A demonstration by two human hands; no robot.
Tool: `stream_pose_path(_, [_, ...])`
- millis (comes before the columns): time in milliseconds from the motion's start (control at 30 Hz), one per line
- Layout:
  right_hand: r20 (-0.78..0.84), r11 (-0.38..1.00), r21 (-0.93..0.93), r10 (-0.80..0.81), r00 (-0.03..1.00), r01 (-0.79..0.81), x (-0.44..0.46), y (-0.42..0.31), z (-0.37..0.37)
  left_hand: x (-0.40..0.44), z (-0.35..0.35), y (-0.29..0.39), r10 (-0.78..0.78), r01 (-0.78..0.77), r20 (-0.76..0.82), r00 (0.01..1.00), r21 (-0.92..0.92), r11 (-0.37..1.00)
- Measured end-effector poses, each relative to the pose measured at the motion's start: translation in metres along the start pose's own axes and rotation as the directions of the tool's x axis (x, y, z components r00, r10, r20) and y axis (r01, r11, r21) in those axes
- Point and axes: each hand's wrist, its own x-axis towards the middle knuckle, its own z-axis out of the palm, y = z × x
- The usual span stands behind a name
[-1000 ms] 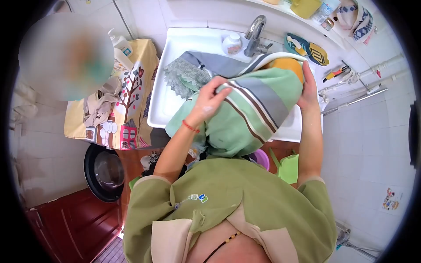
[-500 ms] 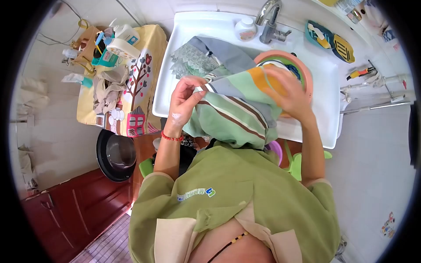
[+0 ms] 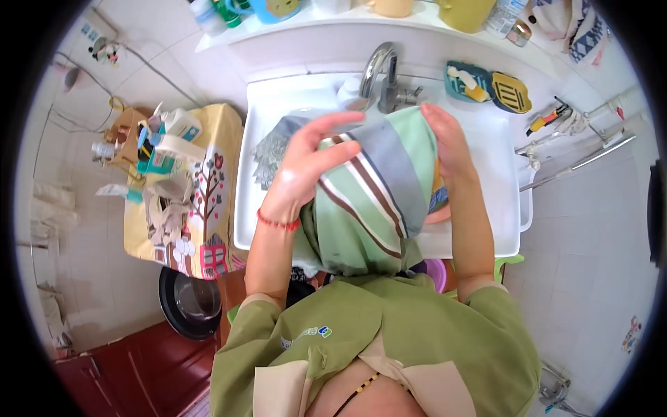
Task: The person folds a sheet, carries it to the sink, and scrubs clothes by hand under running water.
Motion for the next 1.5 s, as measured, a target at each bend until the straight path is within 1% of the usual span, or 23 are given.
stream_pose_path(67, [-0.087, 0.997, 0.004, 0.073, 0.994, -0.073, 0.021, 0.021, -0.018, 0.040, -0.009, -0.028, -0.283, 0.283, 0.036, 0.958, 0.021, 0.959])
stream_pose_path(100, [-0.093, 0.932, -0.357, 0.032, 0.995, -0.063, 0.028, 0.036, -0.033, 0.058, -0.022, -0.059, -0.336, 0.336, -0.001, 0.942, 0.014, 0.942])
stream_pose_path(133, [-0.083, 0.743, -0.668, -0.012, 0.996, -0.046, 0.036, 0.051, -0.052, 0.074, -0.034, -0.089, -0.388, 0.388, -0.039, 0.921, 0.009, 0.921])
stream_pose_path(167, [-0.057, 0.455, -0.890, -0.053, 0.997, -0.026, 0.045, 0.057, -0.066, 0.077, -0.030, -0.100, -0.384, 0.381, -0.097, 0.918, -0.054, 0.923])
stream_pose_path(200, [0.064, 0.205, -0.970, -0.296, 0.953, 0.129, 0.057, 0.057, -0.073, 0.083, -0.031, -0.118, -0.320, 0.316, -0.235, 0.918, -0.053, 0.947])
stream_pose_path(267, [0.414, -0.365, -0.902, -0.577, 0.705, 0.231, 0.072, 0.054, -0.073, 0.084, -0.034, -0.117, -0.269, 0.274, -0.178, 0.946, 0.001, 0.962])
stream_pose_path(300, [0.499, -0.463, -0.847, -0.527, 0.687, 0.260, 0.076, 0.043, -0.068, 0.085, -0.036, -0.121, -0.253, 0.254, -0.183, 0.950, -0.016, 0.967])
stream_pose_path(367, [0.554, -0.522, -0.794, -0.412, 0.724, 0.311, 0.094, 0.042, -0.082, 0.092, -0.042, -0.124, -0.208, 0.205, -0.192, 0.959, -0.035, 0.978])
stream_pose_path(433, [0.543, -0.595, -0.767, -0.400, 0.738, 0.241, 0.116, 0.049, -0.116, 0.095, -0.046, -0.132, -0.265, 0.235, -0.322, 0.909, -0.129, 0.963])
stream_pose_path(500, [0.504, -0.687, -0.725, -0.479, 0.719, 0.051, 0.138, 0.069, -0.159, 0.102, -0.050, -0.142, -0.294, 0.237, -0.406, 0.865, -0.185, 0.954])
stream_pose_path(600, [0.470, -0.575, -0.803, -0.453, 0.757, 0.155, 0.104, 0.049, -0.091, 0.103, -0.052, -0.153, -0.311, 0.241, -0.423, 0.851, -0.211, 0.947])
stream_pose_path(700, [0.289, -0.368, -0.928, -0.624, 0.726, 0.054, 0.102, 0.077, -0.077, 0.103, -0.046, -0.148, -0.293, 0.213, -0.375, 0.879, -0.241, 0.947])
stream_pose_path(733, [0.182, -0.125, -0.983, -0.574, 0.798, 0.135, 0.101, 0.089, -0.075, 0.106, -0.049, -0.153, -0.286, 0.206, -0.369, 0.884, -0.241, 0.948])
stream_pose_path(800, [0.029, 0.382, -0.904, -0.388, 0.921, 0.190, 0.101, 0.110, -0.072, 0.109, -0.049, -0.154, -0.270, 0.203, -0.395, 0.878, -0.202, 0.958])
stream_pose_path(900, [-0.057, 0.391, -0.920, -0.094, 0.994, -0.016, 0.108, 0.123, -0.056, 0.115, -0.048, -0.163, -0.239, 0.183, -0.445, 0.863, -0.165, 0.969])
stream_pose_path(1000, [-0.177, 0.496, -0.856, -0.016, 0.984, -0.146, 0.112, 0.129, -0.044, 0.119, -0.049, -0.160, -0.268, 0.156, -0.426, 0.864, -0.279, 0.948])
stream_pose_path(1100, [0.037, 0.411, -0.895, -0.315, 0.948, 0.171, 0.092, 0.125, 0.021, 0.124, -0.057, -0.184, -0.251, 0.166, -0.481, 0.840, -0.212, 0.963])
stream_pose_path(1200, [0.163, 0.139, -0.974, -0.109, 0.981, 0.177, 0.084, 0.136, 0.044, 0.128, -0.052, -0.189, -0.244, 0.110, -0.477, 0.844, -0.292, 0.950])
stream_pose_path(1233, [0.091, 0.246, -0.960, -0.181, 0.979, 0.134, 0.093, 0.129, 0.036, 0.127, -0.049, -0.191, -0.246, 0.096, -0.475, 0.845, -0.317, 0.944])
stream_pose_path(1333, [-0.111, 0.327, -0.943, -0.134, 0.985, -0.062, 0.114, 0.132, 0.001, 0.129, -0.054, -0.204, -0.224, 0.026, -0.433, 0.873, -0.418, 0.908])
stream_pose_path(1367, [-0.060, 0.155, -0.988, -0.250, 0.966, -0.021, 0.119, 0.150, 0.011, 0.129, -0.059, -0.219, -0.203, -0.013, -0.401, 0.893, -0.476, 0.879])
stream_pose_path(1400, [0.023, 0.169, -0.983, -0.253, 0.967, 0.067, 0.116, 0.161, 0.014, 0.136, -0.065, -0.231, -0.168, -0.060, -0.369, 0.914, -0.533, 0.844])
stream_pose_path(1500, [0.172, 0.273, -0.925, -0.317, 0.933, 0.264, 0.091, 0.152, 0.035, 0.126, -0.057, -0.215, -0.169, 0.031, -0.418, 0.892, -0.317, 0.948])
